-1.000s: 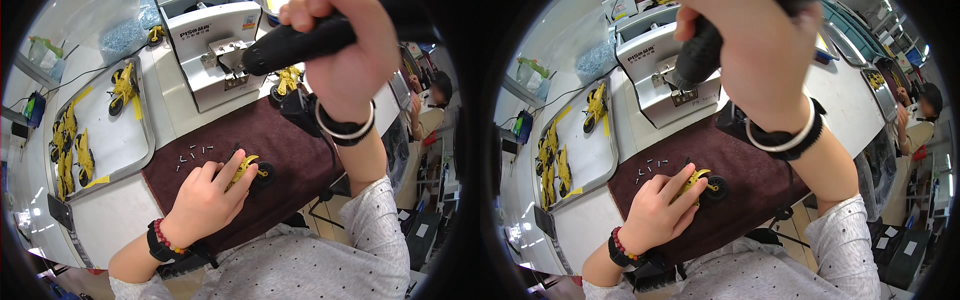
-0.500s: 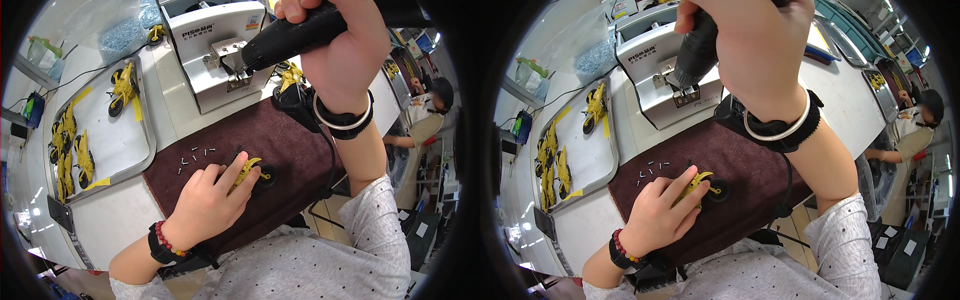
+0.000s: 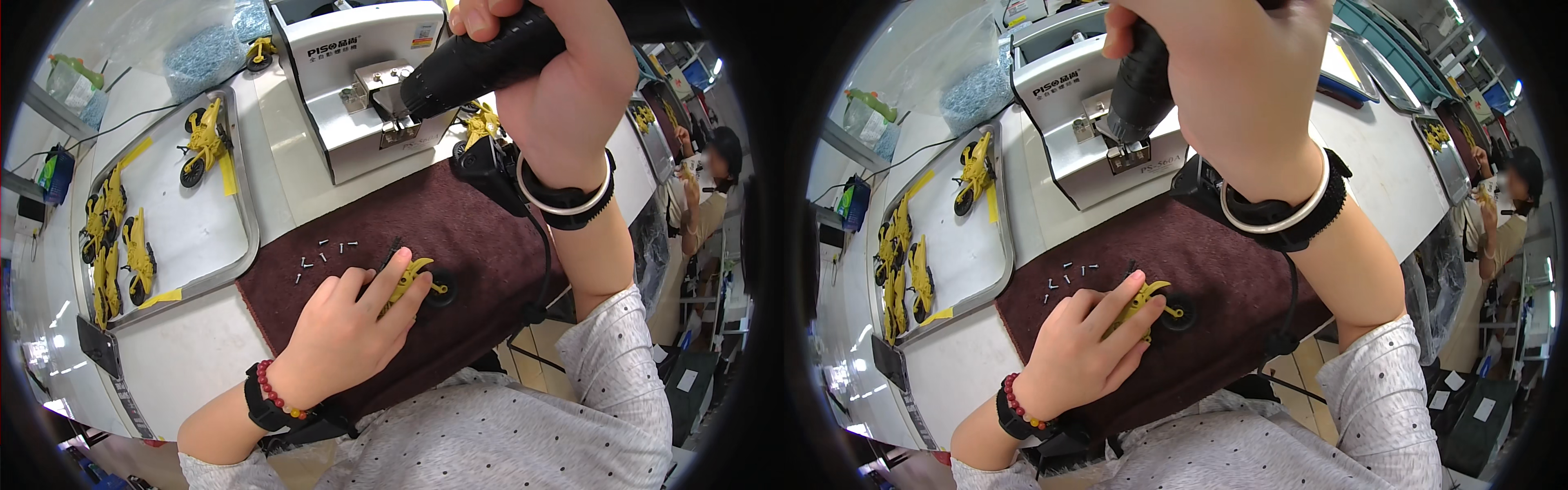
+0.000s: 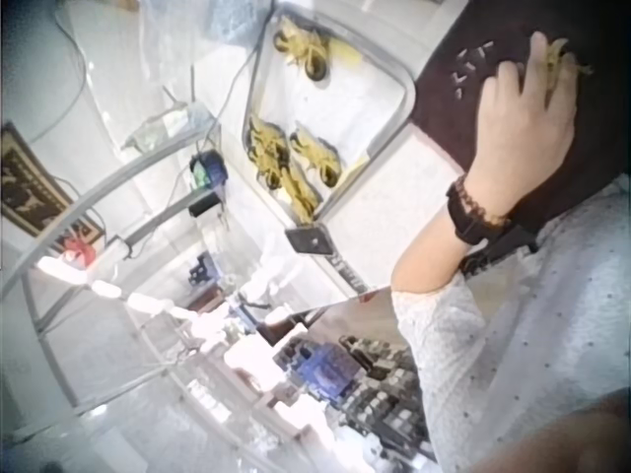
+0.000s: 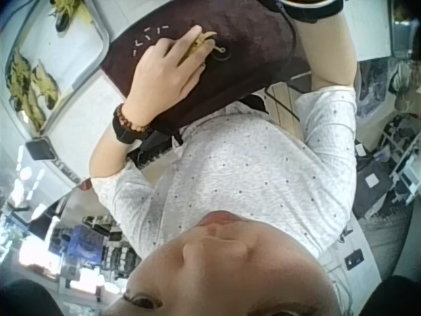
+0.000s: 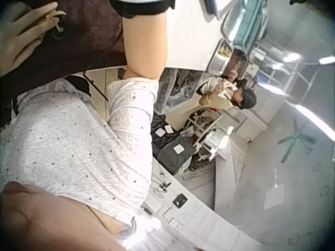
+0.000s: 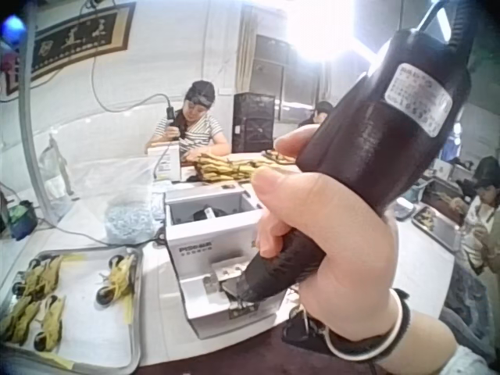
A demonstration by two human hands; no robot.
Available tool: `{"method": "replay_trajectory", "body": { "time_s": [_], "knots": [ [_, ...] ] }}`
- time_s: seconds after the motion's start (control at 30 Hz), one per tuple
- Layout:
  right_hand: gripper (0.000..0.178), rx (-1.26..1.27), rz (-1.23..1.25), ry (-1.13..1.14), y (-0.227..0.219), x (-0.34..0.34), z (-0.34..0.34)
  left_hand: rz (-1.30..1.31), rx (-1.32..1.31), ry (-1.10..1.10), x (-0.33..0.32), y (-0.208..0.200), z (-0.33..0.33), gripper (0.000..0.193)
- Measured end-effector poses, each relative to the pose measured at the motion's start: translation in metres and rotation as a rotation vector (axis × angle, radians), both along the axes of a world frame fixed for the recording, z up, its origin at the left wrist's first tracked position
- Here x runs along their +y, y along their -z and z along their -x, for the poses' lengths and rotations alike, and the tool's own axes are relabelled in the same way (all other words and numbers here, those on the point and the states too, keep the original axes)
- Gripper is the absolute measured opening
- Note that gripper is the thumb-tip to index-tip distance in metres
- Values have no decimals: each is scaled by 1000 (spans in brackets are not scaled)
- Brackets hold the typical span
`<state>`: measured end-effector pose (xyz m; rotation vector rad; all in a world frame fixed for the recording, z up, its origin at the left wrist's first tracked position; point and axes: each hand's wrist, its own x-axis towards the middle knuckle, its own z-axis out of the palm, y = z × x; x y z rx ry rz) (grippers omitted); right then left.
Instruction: Assemble small yellow toy motorcycles using an electric screwdriver.
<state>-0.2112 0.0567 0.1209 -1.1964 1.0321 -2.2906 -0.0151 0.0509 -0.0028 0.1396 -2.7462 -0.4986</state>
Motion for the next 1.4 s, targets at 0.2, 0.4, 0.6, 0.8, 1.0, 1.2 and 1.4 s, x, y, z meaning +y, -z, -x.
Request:
{"method": "replay_trajectory", "body": {
  "time_s": [0.2, 0.4, 0.6, 0.8, 1.0, 1.2, 1.4],
  "knots": [
    [32, 9, -27, 57, 0, 4, -4, 9, -1, -5, 0, 0, 0, 45],
    [31, -13, -8, -49, 3, -9, 9, 24, -6, -8, 1, 0, 0, 45],
    [27, -86, -187, -363, -10, -9, 32, 35, -14, 17, 1, -3, 2, 46],
    [19, 260, -121, -526, -5, 72, 34, 11, 3, -9, 4, -1, 2, 48],
    [35, 256, -126, -602, 21, 107, 19, 42, -34, -31, 2, 0, -1, 49],
    [35, 310, -222, -580, 33, 107, 17, 33, -42, -31, 2, 0, 1, 49],
    [35, 303, -245, -542, 38, 104, 14, 27, -53, -29, 2, 0, -1, 49]
  ]
}}
